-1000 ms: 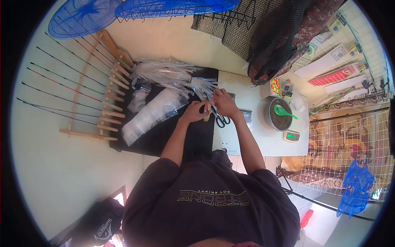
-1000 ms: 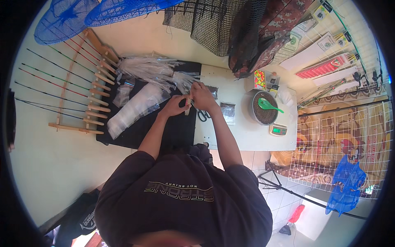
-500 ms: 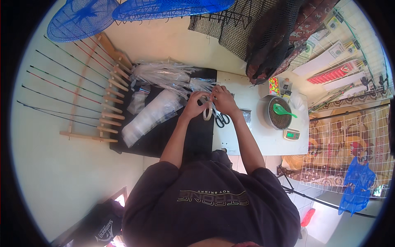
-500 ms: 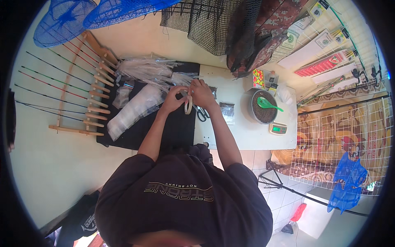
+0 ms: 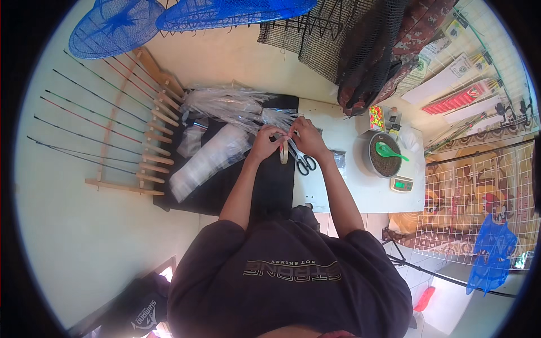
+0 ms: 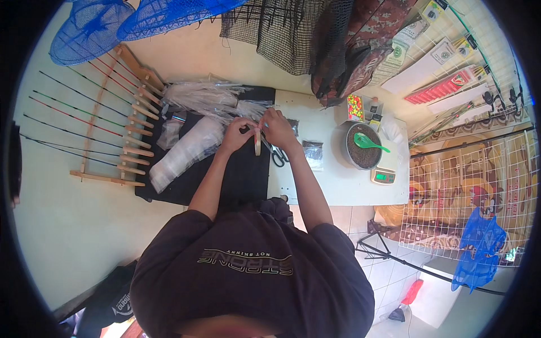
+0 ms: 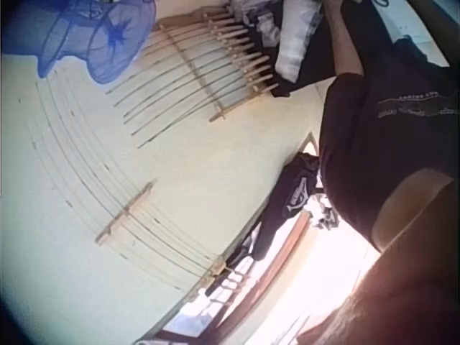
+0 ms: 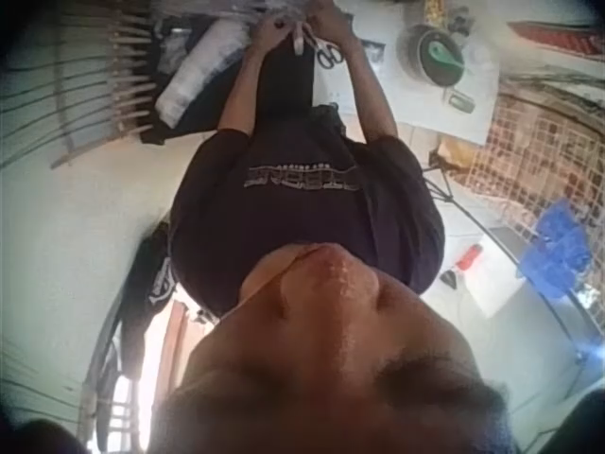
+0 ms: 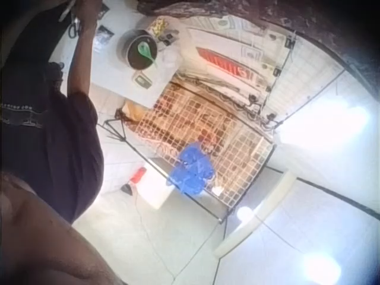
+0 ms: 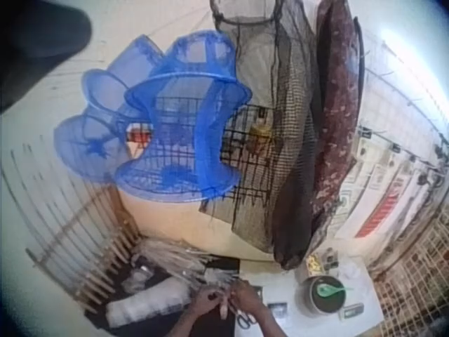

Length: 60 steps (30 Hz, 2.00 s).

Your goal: The recorder is scooping fish bait pellets into a small plastic bag, weighing the bag on a digital scale, and sealing it with tape.

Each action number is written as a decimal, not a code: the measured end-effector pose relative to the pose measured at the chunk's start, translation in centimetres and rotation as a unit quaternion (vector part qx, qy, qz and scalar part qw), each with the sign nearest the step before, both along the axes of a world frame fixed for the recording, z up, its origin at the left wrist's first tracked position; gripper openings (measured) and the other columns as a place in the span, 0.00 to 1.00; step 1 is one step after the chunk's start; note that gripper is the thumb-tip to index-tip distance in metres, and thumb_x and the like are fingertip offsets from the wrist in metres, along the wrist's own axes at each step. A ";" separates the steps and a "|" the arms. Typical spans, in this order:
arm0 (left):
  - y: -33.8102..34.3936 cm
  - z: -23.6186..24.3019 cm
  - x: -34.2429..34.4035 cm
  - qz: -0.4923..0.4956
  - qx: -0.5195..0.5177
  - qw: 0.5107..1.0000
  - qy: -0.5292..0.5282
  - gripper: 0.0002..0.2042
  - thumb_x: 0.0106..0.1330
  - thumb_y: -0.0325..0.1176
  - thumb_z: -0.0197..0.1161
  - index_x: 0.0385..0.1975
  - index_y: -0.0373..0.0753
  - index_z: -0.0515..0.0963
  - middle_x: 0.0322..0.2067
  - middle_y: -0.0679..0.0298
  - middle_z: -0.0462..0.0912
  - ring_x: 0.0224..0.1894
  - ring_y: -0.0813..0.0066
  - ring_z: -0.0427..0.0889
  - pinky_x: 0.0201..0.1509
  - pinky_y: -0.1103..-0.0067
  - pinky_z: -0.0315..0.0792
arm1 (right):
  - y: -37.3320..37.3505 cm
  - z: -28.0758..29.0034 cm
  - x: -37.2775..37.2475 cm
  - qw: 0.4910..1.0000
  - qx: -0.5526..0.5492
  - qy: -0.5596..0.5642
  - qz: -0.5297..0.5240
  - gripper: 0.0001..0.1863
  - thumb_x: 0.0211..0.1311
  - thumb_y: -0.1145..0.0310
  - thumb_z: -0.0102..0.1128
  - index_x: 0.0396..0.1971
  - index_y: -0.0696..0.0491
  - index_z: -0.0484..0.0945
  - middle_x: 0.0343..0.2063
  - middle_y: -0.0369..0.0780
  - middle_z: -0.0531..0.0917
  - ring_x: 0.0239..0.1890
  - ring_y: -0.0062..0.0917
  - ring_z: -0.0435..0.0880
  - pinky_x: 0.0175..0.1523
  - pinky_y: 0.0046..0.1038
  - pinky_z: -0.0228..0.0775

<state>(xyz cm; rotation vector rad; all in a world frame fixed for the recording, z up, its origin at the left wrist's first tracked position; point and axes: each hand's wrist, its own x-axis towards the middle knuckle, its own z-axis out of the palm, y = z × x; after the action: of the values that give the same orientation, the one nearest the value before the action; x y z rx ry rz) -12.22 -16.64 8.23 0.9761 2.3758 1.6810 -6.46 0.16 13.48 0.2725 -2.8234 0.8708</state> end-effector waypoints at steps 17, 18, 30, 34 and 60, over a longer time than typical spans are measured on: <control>-0.7 -0.2 -0.5 -0.006 -0.014 1.000 0.007 0.05 0.55 0.32 0.64 0.31 0.43 0.78 0.44 0.67 0.75 0.50 0.68 0.67 0.45 0.77 0.69 | -0.6 -8.0 1.8 0.996 -0.069 -0.031 -0.056 0.26 0.40 0.54 0.71 0.44 0.43 0.78 0.55 0.42 0.68 0.55 0.45 0.66 0.60 0.42 0.59; -0.7 -0.1 -0.5 -0.006 -0.015 1.000 0.007 0.05 0.55 0.32 0.64 0.31 0.43 0.78 0.44 0.67 0.75 0.50 0.68 0.67 0.45 0.77 0.69 | -0.7 -8.0 1.6 0.996 -0.054 -0.039 -0.062 0.27 0.39 0.53 0.71 0.44 0.42 0.79 0.56 0.41 0.68 0.55 0.46 0.66 0.59 0.42 0.60; -1.0 0.4 -0.6 0.029 -0.003 1.000 -0.003 0.07 0.53 0.34 0.66 0.30 0.44 0.78 0.41 0.68 0.76 0.47 0.68 0.68 0.42 0.77 0.70 | -1.0 -8.0 1.7 0.997 -0.053 -0.034 -0.052 0.28 0.39 0.53 0.71 0.45 0.41 0.78 0.56 0.44 0.67 0.57 0.45 0.65 0.61 0.41 0.57; -1.0 0.5 -0.7 0.019 -0.026 0.999 -0.031 0.06 0.56 0.34 0.64 0.32 0.43 0.76 0.44 0.67 0.75 0.50 0.69 0.67 0.47 0.75 0.69 | -0.6 -7.7 2.0 0.994 -0.080 -0.037 -0.058 0.27 0.41 0.56 0.71 0.46 0.38 0.77 0.57 0.43 0.66 0.57 0.44 0.66 0.60 0.41 0.59; -0.4 -1.0 -1.1 -0.056 0.108 0.985 -0.122 0.04 0.59 0.27 0.61 0.32 0.37 0.74 0.37 0.65 0.73 0.40 0.73 0.76 0.40 0.77 0.72 | 1.2 -11.4 6.8 0.911 0.056 -0.303 -0.276 0.19 0.43 0.54 0.64 0.28 0.55 0.80 0.35 0.48 0.80 0.40 0.40 0.80 0.43 0.37 0.74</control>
<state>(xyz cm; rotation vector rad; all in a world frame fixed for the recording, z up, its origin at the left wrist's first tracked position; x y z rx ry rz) -13.27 -17.08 7.23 0.8533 1.9831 1.9192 0.33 1.33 2.09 -0.9005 -3.1993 0.7446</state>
